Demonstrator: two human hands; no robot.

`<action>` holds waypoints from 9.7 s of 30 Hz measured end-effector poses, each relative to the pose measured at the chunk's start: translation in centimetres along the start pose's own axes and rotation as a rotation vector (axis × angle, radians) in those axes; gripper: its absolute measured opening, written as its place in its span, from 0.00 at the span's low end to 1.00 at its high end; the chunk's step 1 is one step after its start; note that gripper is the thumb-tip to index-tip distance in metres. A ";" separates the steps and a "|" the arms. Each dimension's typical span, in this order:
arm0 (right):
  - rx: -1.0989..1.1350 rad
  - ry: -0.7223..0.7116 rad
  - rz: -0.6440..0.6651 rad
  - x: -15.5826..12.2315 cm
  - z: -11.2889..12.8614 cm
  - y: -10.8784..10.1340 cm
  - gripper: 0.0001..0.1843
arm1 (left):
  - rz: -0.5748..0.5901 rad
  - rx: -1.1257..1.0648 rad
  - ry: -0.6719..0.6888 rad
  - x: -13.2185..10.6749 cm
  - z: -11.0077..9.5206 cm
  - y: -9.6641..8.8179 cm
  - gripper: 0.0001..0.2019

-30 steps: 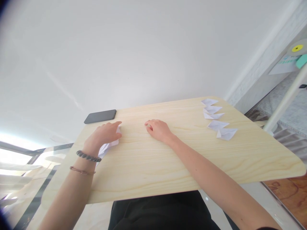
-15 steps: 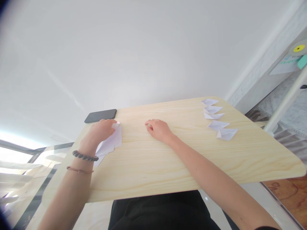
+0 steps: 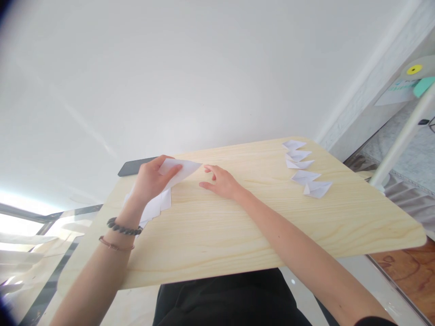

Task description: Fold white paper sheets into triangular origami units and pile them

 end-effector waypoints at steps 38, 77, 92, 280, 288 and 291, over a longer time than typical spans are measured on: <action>0.703 0.149 0.191 0.1 -1.6 0.3 0.15 | 0.499 -0.964 -0.309 -1.2 3.3 10.3 0.20; 0.737 0.180 0.200 0.2 -1.4 0.2 0.24 | 0.420 -1.009 -0.387 -0.9 3.9 9.7 0.18; 0.407 0.146 -0.019 0.1 -1.8 -0.4 0.18 | 0.339 -0.750 -0.287 -0.8 3.9 9.1 0.21; 0.092 -0.051 0.062 0.0 -0.3 -3.0 0.14 | 0.326 -0.515 -0.185 -0.9 2.0 9.1 0.13; 0.139 0.078 0.126 -0.1 -3.0 -3.6 0.17 | 0.417 -0.610 -0.223 -1.1 2.1 9.6 0.09; 0.166 0.100 0.111 -0.1 -3.7 -4.0 0.18 | 0.423 -0.699 -0.239 -1.1 2.1 9.8 0.10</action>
Point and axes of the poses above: each hand's wrist, its own x-axis towards the middle knuckle, its own y-axis out of the palm, z = x × y, the point moved 8 cm from there along x, towards the middle knuckle, and after that the axes turned 2 degrees about -y, right-handed, at the moved point
